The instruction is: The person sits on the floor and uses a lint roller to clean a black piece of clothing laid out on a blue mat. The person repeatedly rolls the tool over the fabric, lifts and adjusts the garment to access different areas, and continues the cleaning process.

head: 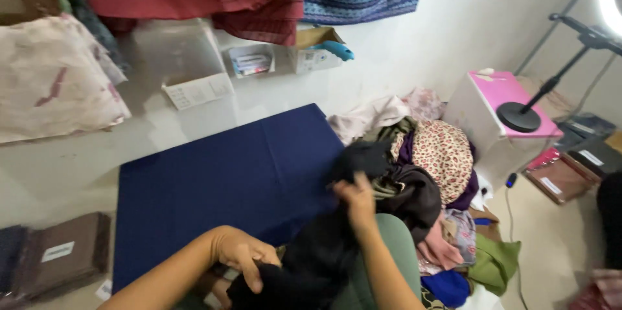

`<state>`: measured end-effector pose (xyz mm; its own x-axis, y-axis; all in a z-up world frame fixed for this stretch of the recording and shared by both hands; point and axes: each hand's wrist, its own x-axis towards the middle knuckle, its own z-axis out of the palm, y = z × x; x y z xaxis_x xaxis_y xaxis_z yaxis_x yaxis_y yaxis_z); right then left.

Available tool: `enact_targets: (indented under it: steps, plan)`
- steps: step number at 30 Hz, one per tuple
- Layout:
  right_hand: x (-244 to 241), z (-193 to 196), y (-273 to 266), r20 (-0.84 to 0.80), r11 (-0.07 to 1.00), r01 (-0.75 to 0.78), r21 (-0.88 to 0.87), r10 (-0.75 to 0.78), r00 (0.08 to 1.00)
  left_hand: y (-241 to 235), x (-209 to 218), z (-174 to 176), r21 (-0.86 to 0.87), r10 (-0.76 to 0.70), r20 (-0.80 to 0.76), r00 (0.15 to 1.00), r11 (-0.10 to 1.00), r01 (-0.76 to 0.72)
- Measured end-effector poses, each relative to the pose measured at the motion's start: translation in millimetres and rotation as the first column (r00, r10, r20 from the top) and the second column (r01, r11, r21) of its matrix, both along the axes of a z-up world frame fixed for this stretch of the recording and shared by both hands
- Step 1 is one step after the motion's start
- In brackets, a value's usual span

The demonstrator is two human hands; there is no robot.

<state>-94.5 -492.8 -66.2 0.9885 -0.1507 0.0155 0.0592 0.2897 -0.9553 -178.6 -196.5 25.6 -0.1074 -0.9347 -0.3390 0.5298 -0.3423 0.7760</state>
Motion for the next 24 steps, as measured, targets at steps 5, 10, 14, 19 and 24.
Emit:
enact_targets:
  steps: [5, 10, 14, 19, 24]
  plan:
    - [-43, 26, 61, 0.225, 0.691, -0.340, -0.638, 0.589, 0.776, -1, -2, 14, 0.211, 0.095, 0.600, 0.794, 0.939, -0.272]
    - [-51, -1, 74, -0.003, 0.427, -0.344, -0.837, 0.623, 0.782, 52, 16, -61, 0.411, -0.195, 0.912, 0.362, 0.483, -0.773]
    - [-29, -13, 58, 0.017, 0.599, -0.224, -0.769, 0.369, 0.929, 67, 20, -86, 0.269, 0.178, 0.928, 0.327, 0.287, -0.919]
    - [20, 5, 64, -0.161, 0.761, -0.117, -0.638, 0.018, 0.987, 60, 15, -56, 0.167, 0.160, 0.965, 0.209, 0.245, -0.955]
    - [85, -42, 84, -0.159, 0.425, -0.161, -0.891, 0.041, 0.986, 39, 11, -28, -0.145, 0.321, 0.945, -0.059, 0.251, -0.957]
